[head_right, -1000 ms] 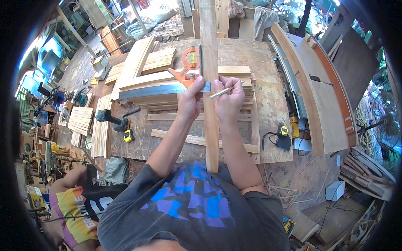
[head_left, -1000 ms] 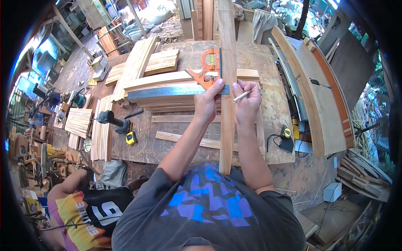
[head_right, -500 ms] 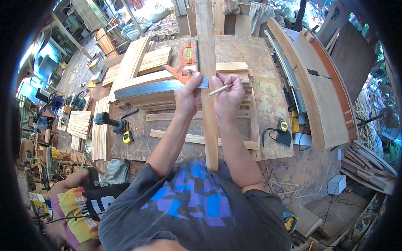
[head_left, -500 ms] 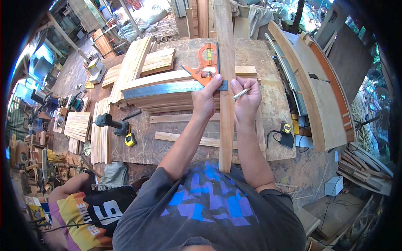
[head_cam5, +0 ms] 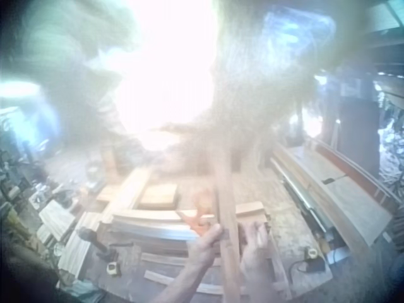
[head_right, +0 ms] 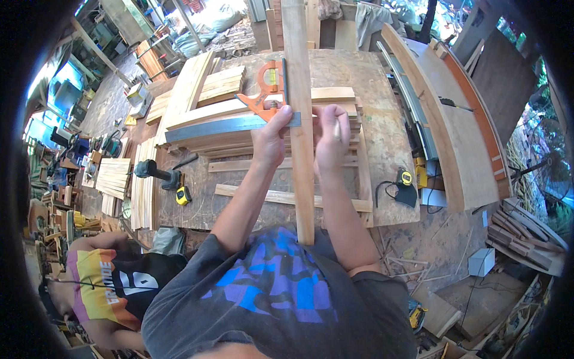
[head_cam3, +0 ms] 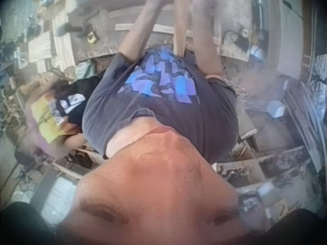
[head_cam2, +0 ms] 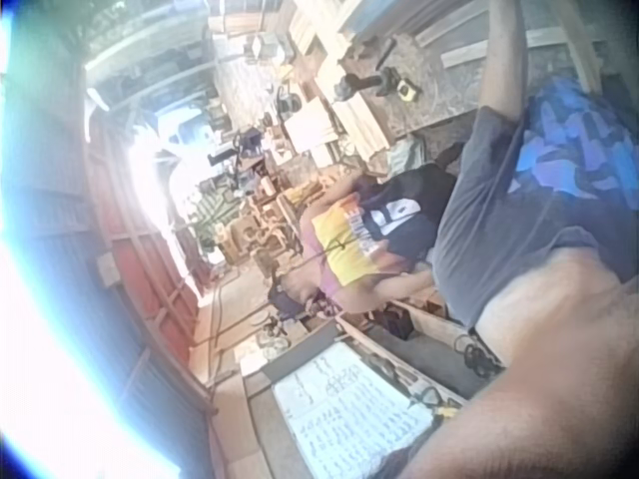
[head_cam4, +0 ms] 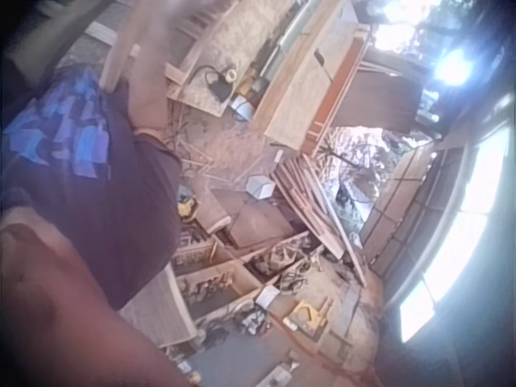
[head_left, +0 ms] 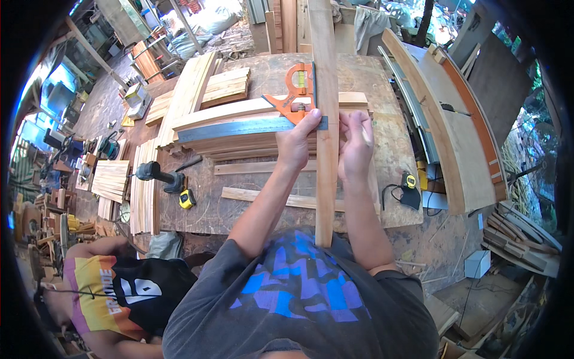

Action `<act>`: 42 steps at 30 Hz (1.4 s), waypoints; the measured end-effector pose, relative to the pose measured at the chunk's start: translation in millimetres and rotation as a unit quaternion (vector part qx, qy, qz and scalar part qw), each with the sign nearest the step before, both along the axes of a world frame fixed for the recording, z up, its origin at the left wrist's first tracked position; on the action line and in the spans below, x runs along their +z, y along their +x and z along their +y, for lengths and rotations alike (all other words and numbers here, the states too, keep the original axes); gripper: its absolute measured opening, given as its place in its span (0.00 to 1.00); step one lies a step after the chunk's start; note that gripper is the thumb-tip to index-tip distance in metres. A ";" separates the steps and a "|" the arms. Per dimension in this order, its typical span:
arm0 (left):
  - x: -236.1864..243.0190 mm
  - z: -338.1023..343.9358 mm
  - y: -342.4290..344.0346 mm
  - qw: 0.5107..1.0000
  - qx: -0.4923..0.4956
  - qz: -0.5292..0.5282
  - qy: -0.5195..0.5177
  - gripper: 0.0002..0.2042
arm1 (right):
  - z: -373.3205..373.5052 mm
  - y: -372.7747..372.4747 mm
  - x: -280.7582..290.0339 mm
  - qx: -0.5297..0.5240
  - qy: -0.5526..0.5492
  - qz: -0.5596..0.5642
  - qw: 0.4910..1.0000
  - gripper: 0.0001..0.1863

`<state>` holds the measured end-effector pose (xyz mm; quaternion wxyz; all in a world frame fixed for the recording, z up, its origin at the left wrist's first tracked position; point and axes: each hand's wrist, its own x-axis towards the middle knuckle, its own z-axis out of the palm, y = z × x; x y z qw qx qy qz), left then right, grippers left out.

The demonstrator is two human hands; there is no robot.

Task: The person measures and marks wooden boards using a combination square and a pencil, marks the ends of a bundle of wooden slats, and aligns the wooden pieces on the workbench by hand.

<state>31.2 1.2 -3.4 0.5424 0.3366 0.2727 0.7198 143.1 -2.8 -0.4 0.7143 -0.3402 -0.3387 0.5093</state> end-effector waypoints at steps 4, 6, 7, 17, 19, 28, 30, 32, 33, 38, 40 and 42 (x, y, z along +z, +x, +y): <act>-16.3 5.9 -1.5 1.000 0.011 -0.013 0.004 0.11 | 0.0 35.1 -20.6 -0.023 -0.003 -0.054 0.998 0.25; -17.4 5.5 -4.7 1.000 0.016 -0.014 0.006 0.13 | -6.5 54.4 -18.1 -0.115 0.047 -0.221 0.967 0.23; -16.3 3.6 -5.3 1.000 0.016 -0.008 -0.001 0.13 | -13.2 55.4 -11.3 -0.115 0.047 -0.221 0.967 0.23; -9.4 -1.2 -5.4 1.000 0.028 0.002 0.004 0.10 | -54.7 33.4 3.7 -0.031 0.166 -0.342 0.924 0.10; -7.7 -1.7 -6.8 1.000 0.028 0.006 0.013 0.10 | -50.5 28.6 0.0 -0.035 0.168 -0.339 0.925 0.10; -5.5 -3.7 -5.2 0.999 0.035 0.005 0.013 0.09 | -41.6 19.6 5.3 -0.057 0.172 -0.343 0.922 0.10; -6.2 -4.6 -5.0 0.999 0.037 0.002 0.020 0.09 | -43.2 22.1 5.1 -0.057 0.171 -0.344 0.922 0.10; -5.1 -3.8 -5.6 0.999 0.041 0.012 0.018 0.08 | -45.7 28.5 3.7 -0.032 0.184 -0.396 0.899 0.11; -4.3 -4.2 -5.3 0.999 0.042 0.012 0.018 0.08 | -45.1 27.8 0.2 -0.031 0.184 -0.396 0.899 0.11; -3.2 -5.9 -2.8 1.000 0.025 0.006 0.007 0.08 | -39.9 20.7 2.5 -0.064 0.185 -0.360 0.912 0.10; -0.3 -7.0 -4.4 1.000 0.029 0.007 0.007 0.08 | -40.3 21.0 8.3 -0.056 0.180 -0.370 0.910 0.10; -3.1 -3.8 -7.8 0.999 0.038 0.009 0.008 0.08 | -39.8 21.5 5.7 -0.044 0.178 -0.379 0.907 0.10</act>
